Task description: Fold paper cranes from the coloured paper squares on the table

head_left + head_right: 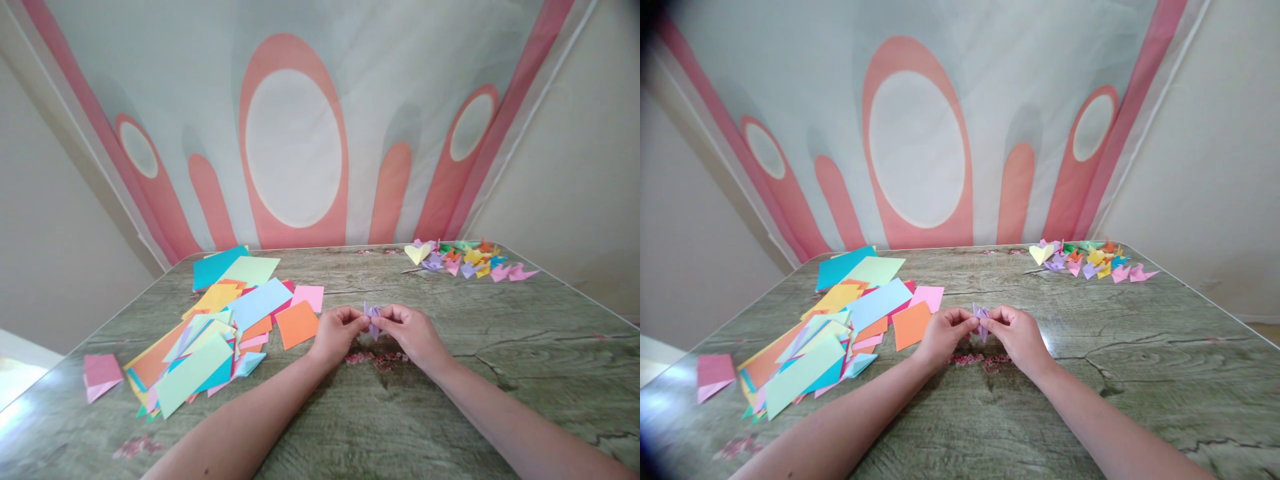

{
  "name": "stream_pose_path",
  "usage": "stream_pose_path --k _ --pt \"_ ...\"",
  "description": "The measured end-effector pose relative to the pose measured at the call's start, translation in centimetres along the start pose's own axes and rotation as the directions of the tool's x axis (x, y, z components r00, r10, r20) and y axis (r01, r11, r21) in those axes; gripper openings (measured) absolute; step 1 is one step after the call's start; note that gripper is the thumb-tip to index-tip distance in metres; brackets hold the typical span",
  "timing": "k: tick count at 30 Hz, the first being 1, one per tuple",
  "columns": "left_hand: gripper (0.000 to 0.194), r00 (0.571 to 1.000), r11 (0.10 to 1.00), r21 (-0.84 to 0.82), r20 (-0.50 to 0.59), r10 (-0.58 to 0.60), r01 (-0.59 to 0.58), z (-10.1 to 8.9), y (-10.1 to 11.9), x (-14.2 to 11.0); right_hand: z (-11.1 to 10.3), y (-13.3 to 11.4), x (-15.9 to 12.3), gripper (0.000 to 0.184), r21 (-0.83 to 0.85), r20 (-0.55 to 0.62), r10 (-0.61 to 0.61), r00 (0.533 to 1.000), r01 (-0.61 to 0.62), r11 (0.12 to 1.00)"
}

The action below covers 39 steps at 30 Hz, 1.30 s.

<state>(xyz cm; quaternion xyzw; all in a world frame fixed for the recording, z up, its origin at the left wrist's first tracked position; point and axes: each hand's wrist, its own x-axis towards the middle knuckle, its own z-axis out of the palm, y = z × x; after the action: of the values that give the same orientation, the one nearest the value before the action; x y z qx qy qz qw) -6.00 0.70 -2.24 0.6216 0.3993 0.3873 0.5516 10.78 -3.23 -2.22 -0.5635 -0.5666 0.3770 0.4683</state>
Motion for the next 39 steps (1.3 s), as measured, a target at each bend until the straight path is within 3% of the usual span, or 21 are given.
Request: stream_pose_path --k 8,12,16,19,23,30,39 --pt "0.026 0.999 1.000 -0.009 -0.048 -0.008 0.008 0.0 -0.4 0.1 0.6 0.2 -0.3 0.030 -0.037 0.028 -0.043 0.999 0.044 0.998" --pt "0.026 0.997 0.999 -0.043 -0.067 -0.030 0.027 0.1 -0.5 0.1 0.6 0.2 -0.4 0.023 -0.141 -0.061 -0.111 0.992 0.102 0.985" --pt "0.025 0.998 0.992 -0.109 -0.019 -0.066 0.063 0.6 -0.1 -0.4 0.7 -0.1 -0.8 0.012 -0.316 -0.180 -0.253 0.951 0.188 0.930" --pt "0.030 0.995 0.980 -0.175 0.049 -0.087 0.094 1.0 0.4 -0.8 0.8 -0.4 -1.3 0.004 -0.425 -0.147 -0.372 0.917 0.281 0.861" --pt "0.032 0.988 0.944 -0.297 0.093 -0.122 0.144 0.9 0.8 -1.0 1.0 -0.9 -1.6 0.010 -0.494 -0.073 -0.483 0.872 0.389 0.778" --pt "0.028 0.972 0.845 -0.482 0.120 -0.201 0.234 -0.2 0.5 -0.2 1.0 -0.8 -1.1 0.029 -0.469 0.036 -0.561 0.827 0.510 0.721" --pt "0.018 0.937 0.804 -0.481 0.205 -0.284 0.349 -1.2 0.5 0.4 -0.1 0.3 -0.3 0.035 -0.305 0.090 -0.550 0.830 0.549 0.778"
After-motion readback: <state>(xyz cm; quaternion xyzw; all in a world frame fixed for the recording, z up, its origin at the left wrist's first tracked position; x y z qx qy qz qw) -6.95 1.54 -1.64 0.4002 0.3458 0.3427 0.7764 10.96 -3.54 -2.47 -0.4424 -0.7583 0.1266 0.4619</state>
